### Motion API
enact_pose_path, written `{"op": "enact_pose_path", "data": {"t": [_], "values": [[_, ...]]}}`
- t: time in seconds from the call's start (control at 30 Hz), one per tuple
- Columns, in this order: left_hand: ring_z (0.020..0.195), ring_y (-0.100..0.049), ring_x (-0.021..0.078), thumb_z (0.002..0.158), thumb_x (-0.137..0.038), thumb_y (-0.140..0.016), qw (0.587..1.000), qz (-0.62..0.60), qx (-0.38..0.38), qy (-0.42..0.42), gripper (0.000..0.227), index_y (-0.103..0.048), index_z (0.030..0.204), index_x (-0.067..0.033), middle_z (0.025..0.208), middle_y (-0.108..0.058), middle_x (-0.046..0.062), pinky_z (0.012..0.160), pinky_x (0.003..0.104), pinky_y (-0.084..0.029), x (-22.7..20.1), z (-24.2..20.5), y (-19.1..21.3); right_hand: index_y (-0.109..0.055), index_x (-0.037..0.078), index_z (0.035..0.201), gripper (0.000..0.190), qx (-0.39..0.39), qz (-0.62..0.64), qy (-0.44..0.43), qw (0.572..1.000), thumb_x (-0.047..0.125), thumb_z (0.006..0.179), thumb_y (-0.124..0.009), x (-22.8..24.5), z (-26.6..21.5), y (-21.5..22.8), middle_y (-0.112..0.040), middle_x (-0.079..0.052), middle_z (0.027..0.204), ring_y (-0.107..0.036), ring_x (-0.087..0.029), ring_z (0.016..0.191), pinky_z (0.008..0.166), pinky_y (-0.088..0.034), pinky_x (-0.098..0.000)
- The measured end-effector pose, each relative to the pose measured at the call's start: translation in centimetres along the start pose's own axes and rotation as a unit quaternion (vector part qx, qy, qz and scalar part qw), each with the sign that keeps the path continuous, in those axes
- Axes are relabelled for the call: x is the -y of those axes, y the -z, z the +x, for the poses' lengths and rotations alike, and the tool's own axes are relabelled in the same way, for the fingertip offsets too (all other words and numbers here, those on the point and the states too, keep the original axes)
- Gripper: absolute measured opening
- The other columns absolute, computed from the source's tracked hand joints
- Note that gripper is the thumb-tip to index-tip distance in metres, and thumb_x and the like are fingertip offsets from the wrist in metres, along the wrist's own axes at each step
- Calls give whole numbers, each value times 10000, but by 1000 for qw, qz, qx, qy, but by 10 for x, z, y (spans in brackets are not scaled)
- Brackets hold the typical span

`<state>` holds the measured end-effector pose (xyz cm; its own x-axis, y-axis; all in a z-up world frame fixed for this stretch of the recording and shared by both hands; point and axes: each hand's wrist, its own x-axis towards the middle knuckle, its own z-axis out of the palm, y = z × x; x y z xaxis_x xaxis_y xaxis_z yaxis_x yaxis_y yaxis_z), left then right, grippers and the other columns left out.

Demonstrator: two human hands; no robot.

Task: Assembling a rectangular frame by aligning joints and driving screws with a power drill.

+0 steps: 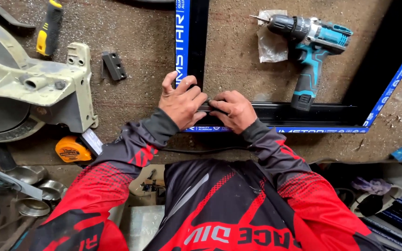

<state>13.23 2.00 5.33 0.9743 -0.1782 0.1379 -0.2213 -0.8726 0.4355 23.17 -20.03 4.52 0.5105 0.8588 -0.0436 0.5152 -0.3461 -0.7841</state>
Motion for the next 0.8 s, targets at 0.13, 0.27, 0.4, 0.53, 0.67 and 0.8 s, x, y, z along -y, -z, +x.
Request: {"op": "enact_pose_path", "data": {"t": [0.13,0.27,0.4,0.53,0.67,0.8], "values": [[1227,-475,226,730,-416,-865,1000,-4,1,10,393,-636,929,-166,901,-545,16,1110,640,-124,-3,1,-3,-766,127,1059,239,1,4,-18,1000,265,882,-847,-3,-2,0,-691,-39,1025,-691,-288,935,790,-593,-404],[1179,-497,199,761,-368,-837,1000,-23,6,-2,311,-652,928,-181,892,-556,-1,1116,635,-129,-3,1,-3,-759,142,1079,279,4,-1,-34,999,299,869,-854,-7,-4,-4,-688,-30,1039,-691,-278,945,807,-593,-410],[1148,-510,186,781,-355,-813,1000,-25,3,-6,267,-655,912,-186,876,-553,-5,1125,624,-145,-2,0,-9,-740,143,1063,277,-2,-11,-35,999,271,850,-864,-1,0,-3,-687,-36,1022,-696,-287,934,796,-598,-413],[1091,-522,184,795,-311,-769,999,-39,-29,-7,193,-640,857,-182,845,-545,4,1149,621,-153,-5,1,-10,-701,154,1127,353,-4,-5,-40,999,266,838,-871,4,4,-2,-676,-56,1011,-696,-311,947,788,-598,-441],[1050,-535,173,788,-289,-758,998,-38,-42,-6,158,-648,826,-182,831,-556,4,1160,610,-164,-6,3,-11,-710,128,1168,371,1,-36,-6,999,259,855,-860,3,4,-3,-688,-72,1041,-703,-309,958,791,-603,-436],[1048,-538,173,786,-290,-762,998,-35,-45,-4,155,-654,829,-188,828,-557,2,1160,608,-168,-5,2,-12,-711,117,1124,344,1,-22,-10,1000,242,844,-868,-2,2,-4,-692,-85,1016,-702,-329,926,760,-603,-448]]}}
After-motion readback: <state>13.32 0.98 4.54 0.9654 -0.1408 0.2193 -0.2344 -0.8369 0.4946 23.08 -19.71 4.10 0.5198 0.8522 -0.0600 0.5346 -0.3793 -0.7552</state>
